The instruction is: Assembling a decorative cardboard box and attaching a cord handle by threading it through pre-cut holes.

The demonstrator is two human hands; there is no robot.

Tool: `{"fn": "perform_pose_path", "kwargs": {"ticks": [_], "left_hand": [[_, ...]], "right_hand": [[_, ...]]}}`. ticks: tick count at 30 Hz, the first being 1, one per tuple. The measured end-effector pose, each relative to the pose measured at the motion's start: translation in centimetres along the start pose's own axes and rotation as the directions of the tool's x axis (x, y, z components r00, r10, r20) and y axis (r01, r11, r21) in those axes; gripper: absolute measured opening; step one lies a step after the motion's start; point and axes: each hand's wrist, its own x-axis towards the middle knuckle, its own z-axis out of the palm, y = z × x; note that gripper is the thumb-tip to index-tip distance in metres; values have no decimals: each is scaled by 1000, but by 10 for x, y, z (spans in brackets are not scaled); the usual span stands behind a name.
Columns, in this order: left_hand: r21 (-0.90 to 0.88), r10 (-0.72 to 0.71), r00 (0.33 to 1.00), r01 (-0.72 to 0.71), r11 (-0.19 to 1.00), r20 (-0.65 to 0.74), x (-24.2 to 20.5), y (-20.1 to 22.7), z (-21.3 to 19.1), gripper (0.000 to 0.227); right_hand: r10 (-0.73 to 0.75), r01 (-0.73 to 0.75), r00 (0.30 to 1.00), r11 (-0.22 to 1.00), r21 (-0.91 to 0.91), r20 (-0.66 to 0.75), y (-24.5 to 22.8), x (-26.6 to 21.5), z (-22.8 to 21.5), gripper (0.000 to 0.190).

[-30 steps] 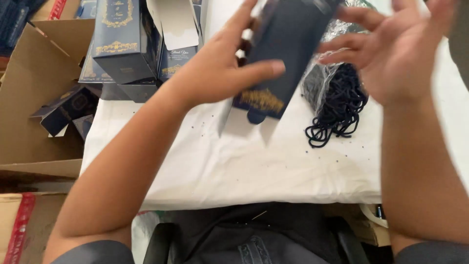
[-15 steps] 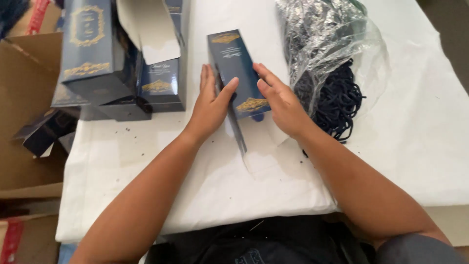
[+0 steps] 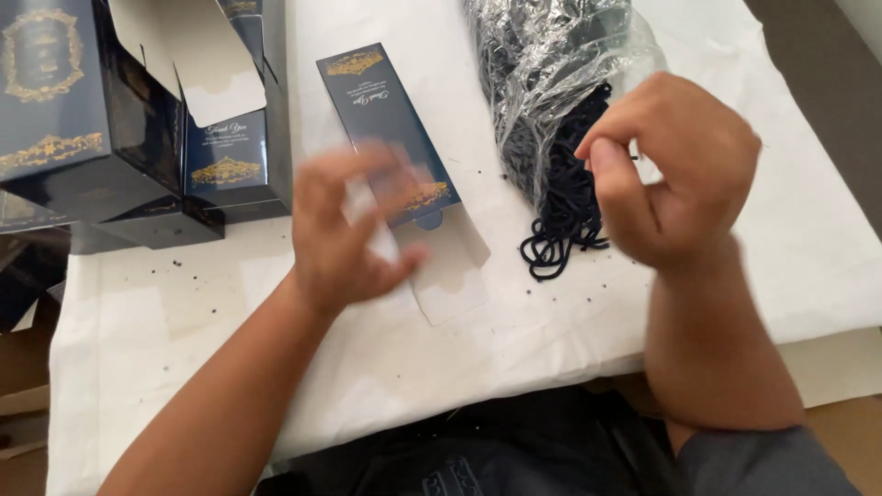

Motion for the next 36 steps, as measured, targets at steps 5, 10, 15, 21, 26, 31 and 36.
{"fn": "perform_pose_path", "kwargs": {"ticks": [5, 10, 15, 21, 26, 31, 36], "left_hand": [[-301, 500, 764, -404, 864, 408, 1, 66, 6, 35], [-118, 143, 721, -85, 989, 678, -46, 84, 39, 54], [147, -173, 564, 90, 985, 807, -41, 72, 35, 73], [517, -552, 376, 198, 833, 745, -17, 53, 18, 85], [644, -678, 304, 216, 734, 670, -12, 37, 14, 87], [691, -691, 340, 142, 708, 638, -12, 40, 7, 88], [745, -713, 403, 103, 659, 574, -12, 38, 1, 84]], "right_hand": [[596, -377, 452, 802, -464, 664, 47, -15, -34, 21], [571, -467, 434, 804, -369, 697, 72, -63, -18, 18], [368, -324, 695, 927, -188, 618, 81, -75, -12, 7], [409, -398, 712, 905, -152, 571, 77, -66, -10, 10], [448, -435, 684, 884, -170, 576, 77, -68, -13, 10], [486, -498, 858, 867, 32, 166, 77, -87, -11, 12], [278, -301, 919, 953, -41, -278, 69, -77, -12, 20]]}}
